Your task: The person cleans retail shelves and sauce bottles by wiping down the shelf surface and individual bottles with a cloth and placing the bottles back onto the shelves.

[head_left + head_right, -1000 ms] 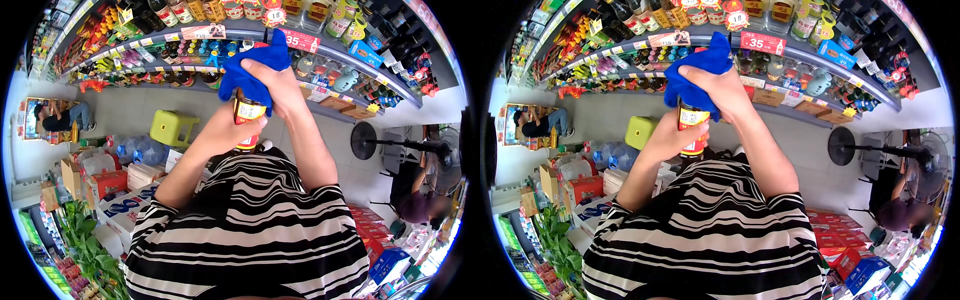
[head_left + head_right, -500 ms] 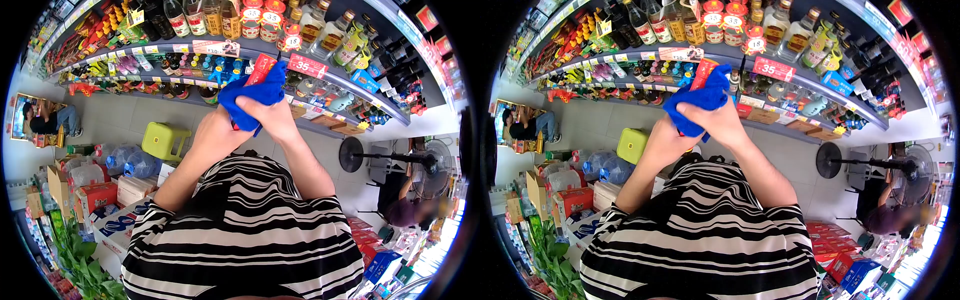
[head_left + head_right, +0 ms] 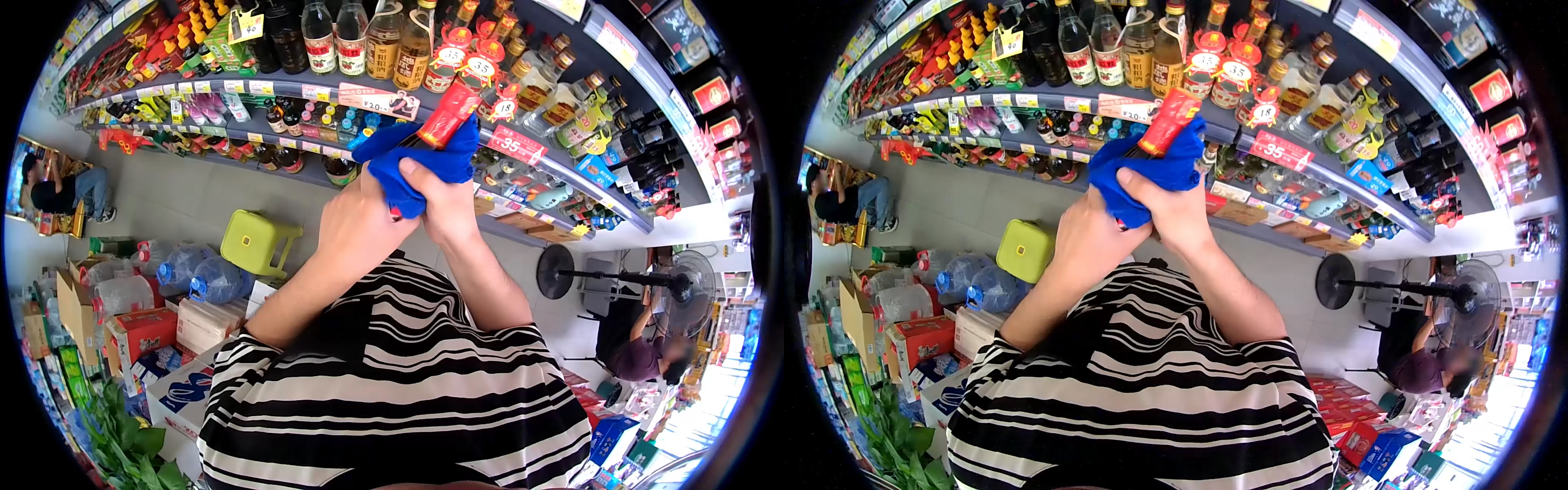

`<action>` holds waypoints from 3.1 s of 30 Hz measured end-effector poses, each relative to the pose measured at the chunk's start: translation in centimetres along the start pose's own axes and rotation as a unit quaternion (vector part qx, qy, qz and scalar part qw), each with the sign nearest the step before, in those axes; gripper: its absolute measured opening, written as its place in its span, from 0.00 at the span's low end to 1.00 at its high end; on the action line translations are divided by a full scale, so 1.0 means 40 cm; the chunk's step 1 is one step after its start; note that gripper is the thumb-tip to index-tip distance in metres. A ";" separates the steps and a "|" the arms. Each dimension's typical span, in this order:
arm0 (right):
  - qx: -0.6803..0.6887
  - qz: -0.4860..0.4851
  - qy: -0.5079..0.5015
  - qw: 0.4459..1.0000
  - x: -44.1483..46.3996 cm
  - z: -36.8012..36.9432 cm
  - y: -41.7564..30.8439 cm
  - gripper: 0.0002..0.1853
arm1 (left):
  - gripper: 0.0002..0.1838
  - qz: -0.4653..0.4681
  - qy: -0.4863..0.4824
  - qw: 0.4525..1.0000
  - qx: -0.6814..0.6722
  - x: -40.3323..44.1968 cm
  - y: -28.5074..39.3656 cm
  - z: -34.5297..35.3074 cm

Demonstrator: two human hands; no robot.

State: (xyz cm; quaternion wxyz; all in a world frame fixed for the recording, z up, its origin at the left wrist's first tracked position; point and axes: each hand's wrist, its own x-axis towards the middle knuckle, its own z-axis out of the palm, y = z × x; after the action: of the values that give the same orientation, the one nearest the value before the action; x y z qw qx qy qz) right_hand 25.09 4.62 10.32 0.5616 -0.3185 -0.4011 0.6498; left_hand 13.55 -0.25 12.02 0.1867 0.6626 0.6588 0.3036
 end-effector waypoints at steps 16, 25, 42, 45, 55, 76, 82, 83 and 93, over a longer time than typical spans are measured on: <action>0.253 0.173 -0.196 0.931 0.185 0.011 0.039 0.16 | 0.21 -0.015 -0.350 0.732 -0.584 0.088 -0.185 -0.056; 0.202 0.185 -0.176 0.946 0.203 0.033 0.223 0.42 | 0.35 0.020 -0.456 0.184 -0.871 0.053 -0.215 -0.009; -0.054 -0.051 -0.157 0.985 0.056 0.209 0.046 0.27 | 0.26 0.026 -0.188 0.795 -0.576 0.051 -0.340 -0.082; -0.033 -0.046 -0.135 0.989 0.045 0.209 0.043 0.27 | 0.28 -0.005 -0.266 0.715 -0.647 0.059 -0.327 -0.074; -0.024 -0.118 -0.148 0.982 0.030 0.148 0.046 0.34 | 0.48 -0.065 -0.368 0.383 -0.845 0.050 -0.251 -0.048; 0.027 -0.121 -0.166 0.978 0.025 0.115 0.000 0.35 | 0.48 -0.096 -0.395 0.343 -0.847 0.073 -0.206 0.008; 0.020 -0.077 -0.142 0.987 0.023 0.114 0.009 0.37 | 0.47 -0.107 -0.385 0.394 -0.828 0.064 -0.174 -0.052; 0.017 -0.064 -0.140 0.988 0.020 0.110 0.011 0.37 | 0.46 -0.114 -0.384 0.381 -0.834 0.062 -0.174 -0.056; 0.026 -0.032 -0.150 0.988 0.031 0.119 0.033 0.39 | 0.44 -0.114 -0.336 0.458 -0.815 0.057 -0.194 -0.086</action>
State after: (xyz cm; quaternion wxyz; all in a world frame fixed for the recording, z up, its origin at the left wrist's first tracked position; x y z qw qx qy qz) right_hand 20.15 5.01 11.46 0.5239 -0.1900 -0.4733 0.6822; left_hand 5.33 1.95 9.91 0.8817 0.1778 0.0672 0.4319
